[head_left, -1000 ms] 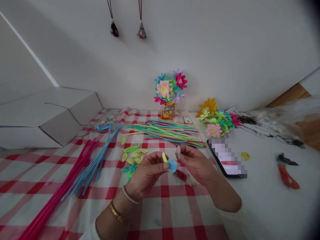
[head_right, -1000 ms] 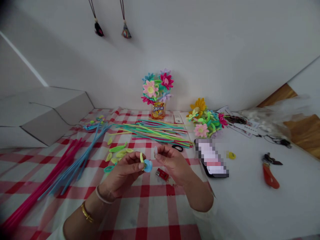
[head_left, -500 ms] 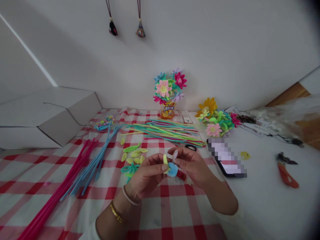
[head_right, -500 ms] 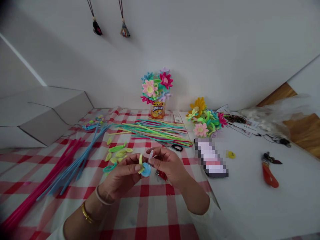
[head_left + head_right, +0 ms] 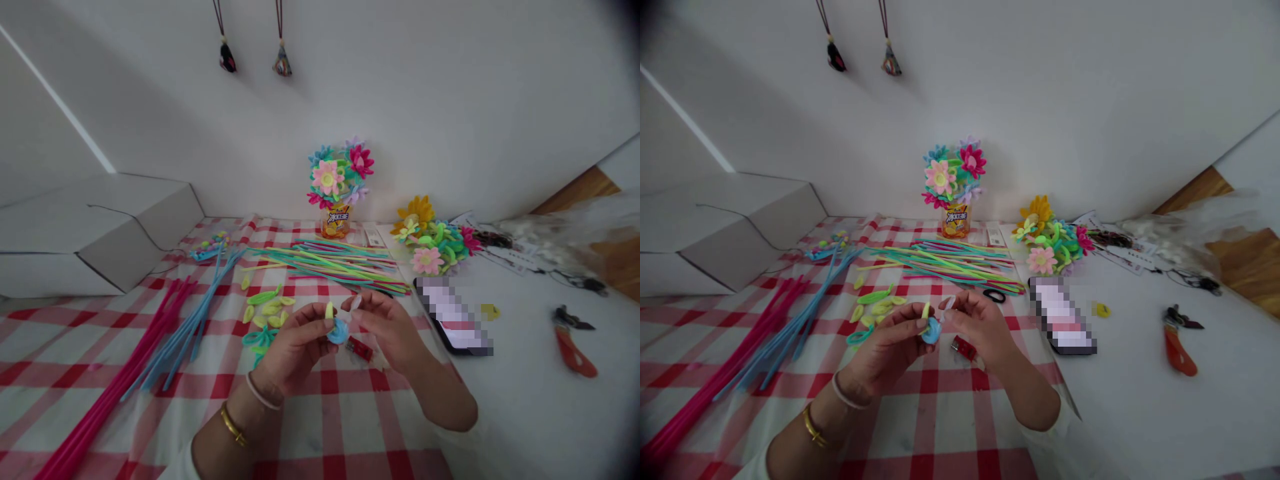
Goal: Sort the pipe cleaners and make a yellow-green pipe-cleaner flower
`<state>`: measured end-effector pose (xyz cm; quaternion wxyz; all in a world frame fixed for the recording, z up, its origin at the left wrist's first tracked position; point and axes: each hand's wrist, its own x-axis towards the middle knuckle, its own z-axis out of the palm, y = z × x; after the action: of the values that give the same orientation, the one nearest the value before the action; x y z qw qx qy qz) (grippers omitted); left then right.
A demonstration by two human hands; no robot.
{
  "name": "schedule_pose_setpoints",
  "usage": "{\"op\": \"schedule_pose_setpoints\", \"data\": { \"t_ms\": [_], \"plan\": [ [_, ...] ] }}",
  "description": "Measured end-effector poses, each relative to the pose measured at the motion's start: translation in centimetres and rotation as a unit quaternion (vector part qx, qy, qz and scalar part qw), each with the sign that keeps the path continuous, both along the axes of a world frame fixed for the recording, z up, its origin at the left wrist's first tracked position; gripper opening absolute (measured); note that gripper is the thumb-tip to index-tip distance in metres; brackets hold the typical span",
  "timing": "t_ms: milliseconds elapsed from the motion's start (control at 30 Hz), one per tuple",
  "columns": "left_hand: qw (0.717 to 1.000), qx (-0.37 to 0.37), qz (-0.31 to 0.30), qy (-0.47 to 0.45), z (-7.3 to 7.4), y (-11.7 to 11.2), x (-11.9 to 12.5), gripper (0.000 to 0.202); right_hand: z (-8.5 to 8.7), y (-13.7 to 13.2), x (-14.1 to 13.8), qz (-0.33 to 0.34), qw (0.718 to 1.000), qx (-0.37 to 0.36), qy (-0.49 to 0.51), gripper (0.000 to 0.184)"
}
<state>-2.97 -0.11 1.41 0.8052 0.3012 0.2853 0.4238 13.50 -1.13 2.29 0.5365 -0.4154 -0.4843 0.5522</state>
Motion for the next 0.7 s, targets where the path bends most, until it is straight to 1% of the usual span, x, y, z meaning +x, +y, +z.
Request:
{"op": "schedule_pose_setpoints", "data": {
  "t_ms": [67, 167, 267, 367, 433, 533, 633, 700],
  "plan": [
    [0.999, 0.01, 0.037, 0.028, 0.0, 0.1, 0.1, 0.015, 0.1, 0.1, 0.2, -0.008, 1.0, -0.004, -0.014, 0.008],
    [0.995, 0.024, 0.073, 0.064, 0.1, 0.3, 0.2, 0.017, 0.0, 0.0, 0.1, 0.006, 0.998, -0.025, -0.053, 0.007],
    [0.993, 0.032, 0.087, 0.078, 0.1, 0.4, 0.3, 0.021, -0.4, 0.0, 0.0, 0.016, 0.995, -0.036, -0.088, 0.008],
    [0.992, 0.027, 0.094, 0.078, 0.0, 0.5, 0.3, 0.023, -0.9, 0.1, -0.1, 0.016, 0.995, -0.032, -0.094, 0.01],
    [0.993, 0.02, 0.095, 0.064, -0.2, 0.5, 0.3, 0.023, -1.1, 0.2, -0.1, 0.008, 0.997, -0.033, -0.073, 0.011],
    [0.996, 0.022, 0.086, 0.025, -0.2, 0.4, 0.2, 0.023, -1.2, 0.3, -0.3, -0.007, 0.998, -0.056, -0.008, 0.015],
    [0.997, 0.042, 0.062, -0.002, -0.2, 0.4, 0.3, 0.034, -1.0, 0.4, -0.4, -0.016, 0.994, -0.086, 0.066, 0.018],
    [0.997, 0.059, 0.044, -0.002, -0.2, 0.3, 0.4, 0.04, -0.7, 0.3, -0.6, -0.017, 0.991, -0.089, 0.102, 0.017]
  ]
}}
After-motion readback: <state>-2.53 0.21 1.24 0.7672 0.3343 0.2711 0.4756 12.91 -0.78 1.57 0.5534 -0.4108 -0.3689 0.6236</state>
